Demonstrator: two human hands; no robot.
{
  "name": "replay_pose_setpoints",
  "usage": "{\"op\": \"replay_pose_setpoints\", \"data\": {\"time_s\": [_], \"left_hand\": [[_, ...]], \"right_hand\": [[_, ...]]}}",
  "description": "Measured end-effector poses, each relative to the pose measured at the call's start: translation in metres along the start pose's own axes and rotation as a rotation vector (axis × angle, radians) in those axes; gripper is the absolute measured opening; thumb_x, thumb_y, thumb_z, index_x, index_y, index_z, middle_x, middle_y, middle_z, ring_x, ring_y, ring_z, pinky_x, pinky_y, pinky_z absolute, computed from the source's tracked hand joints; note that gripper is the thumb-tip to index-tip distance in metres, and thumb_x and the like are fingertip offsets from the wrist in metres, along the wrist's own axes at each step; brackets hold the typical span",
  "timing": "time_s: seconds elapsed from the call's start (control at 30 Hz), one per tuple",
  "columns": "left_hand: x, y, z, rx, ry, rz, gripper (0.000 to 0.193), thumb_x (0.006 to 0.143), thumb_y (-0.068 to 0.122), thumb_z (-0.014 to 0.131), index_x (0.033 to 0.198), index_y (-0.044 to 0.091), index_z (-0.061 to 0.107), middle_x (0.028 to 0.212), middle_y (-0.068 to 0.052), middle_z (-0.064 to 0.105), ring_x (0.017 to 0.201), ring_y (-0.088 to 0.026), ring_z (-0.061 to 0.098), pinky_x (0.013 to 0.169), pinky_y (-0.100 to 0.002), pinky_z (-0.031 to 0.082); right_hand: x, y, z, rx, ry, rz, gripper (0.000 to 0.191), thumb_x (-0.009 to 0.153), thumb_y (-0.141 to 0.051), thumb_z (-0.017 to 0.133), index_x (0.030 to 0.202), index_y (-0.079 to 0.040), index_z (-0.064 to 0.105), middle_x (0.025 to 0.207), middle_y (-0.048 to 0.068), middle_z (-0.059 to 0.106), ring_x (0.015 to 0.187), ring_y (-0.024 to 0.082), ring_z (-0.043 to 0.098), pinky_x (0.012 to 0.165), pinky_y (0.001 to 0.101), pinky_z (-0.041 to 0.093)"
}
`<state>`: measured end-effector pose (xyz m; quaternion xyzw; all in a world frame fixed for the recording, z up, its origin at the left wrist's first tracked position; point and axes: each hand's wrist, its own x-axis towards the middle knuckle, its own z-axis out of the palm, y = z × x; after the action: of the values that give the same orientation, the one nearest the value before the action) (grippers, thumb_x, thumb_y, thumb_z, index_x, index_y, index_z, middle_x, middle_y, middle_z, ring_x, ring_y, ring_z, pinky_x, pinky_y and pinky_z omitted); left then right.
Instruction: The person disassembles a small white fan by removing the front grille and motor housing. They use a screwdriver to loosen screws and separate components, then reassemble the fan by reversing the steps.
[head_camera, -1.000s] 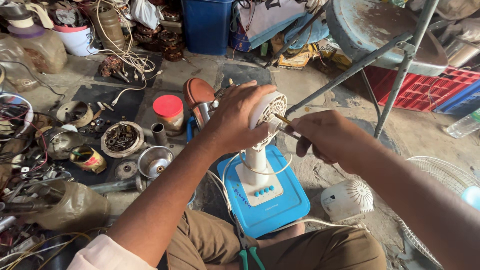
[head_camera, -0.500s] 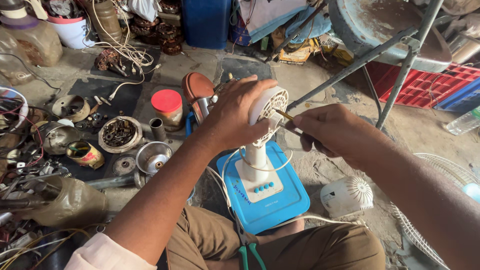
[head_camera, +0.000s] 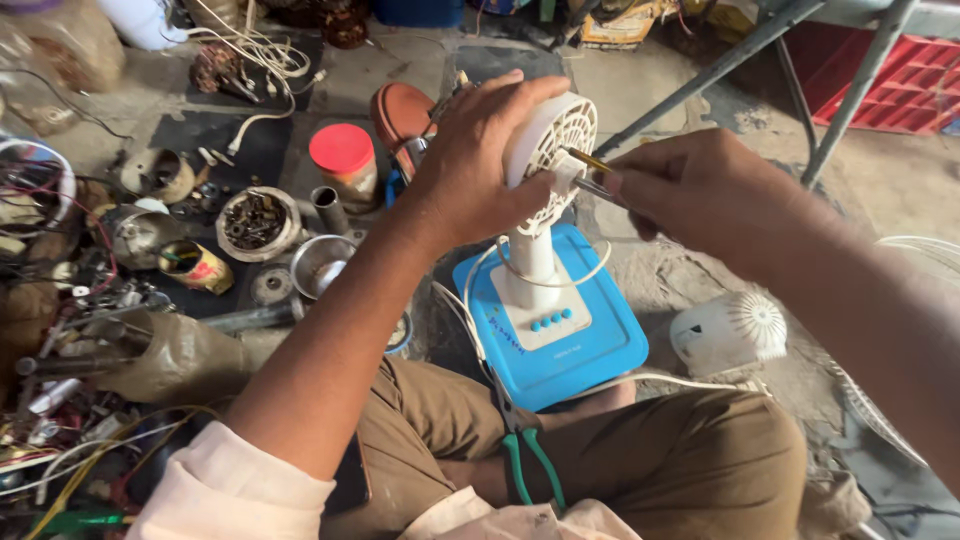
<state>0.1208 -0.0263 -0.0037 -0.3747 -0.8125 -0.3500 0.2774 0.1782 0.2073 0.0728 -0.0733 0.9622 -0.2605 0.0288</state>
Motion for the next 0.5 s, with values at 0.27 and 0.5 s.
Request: {"op": "replay_pose_setpoints", "data": {"time_s": [0.27,0.5], "left_hand": [[0.011,0.017,-0.011,0.128,0.097,0.07,0.068,0.079,0.03,0.085,0.137,0.012,0.055,0.14,-0.017,0.056,0.132,-0.041,0.054,0.112,-0.053,0.039],[0.017,0.04,-0.024,0.208,0.021,0.144,0.049,0.079,0.015,0.085,0.12,0.012,0.059,0.129,-0.01,0.056,0.119,-0.035,0.061,0.098,-0.046,0.051]], "right_hand": [[-0.017,-0.011,-0.002,-0.362,0.332,-0.409,0.028,0.101,-0.031,0.064,0.109,-0.009,0.078,0.077,0.012,0.071,0.066,0.029,0.066,0.061,0.0389,0.052],[-0.004,-0.009,-0.005,0.031,0.053,-0.08,0.024,0.1,-0.029,0.067,0.101,-0.009,0.081,0.073,0.011,0.071,0.056,0.025,0.058,0.057,0.0429,0.048]]}}
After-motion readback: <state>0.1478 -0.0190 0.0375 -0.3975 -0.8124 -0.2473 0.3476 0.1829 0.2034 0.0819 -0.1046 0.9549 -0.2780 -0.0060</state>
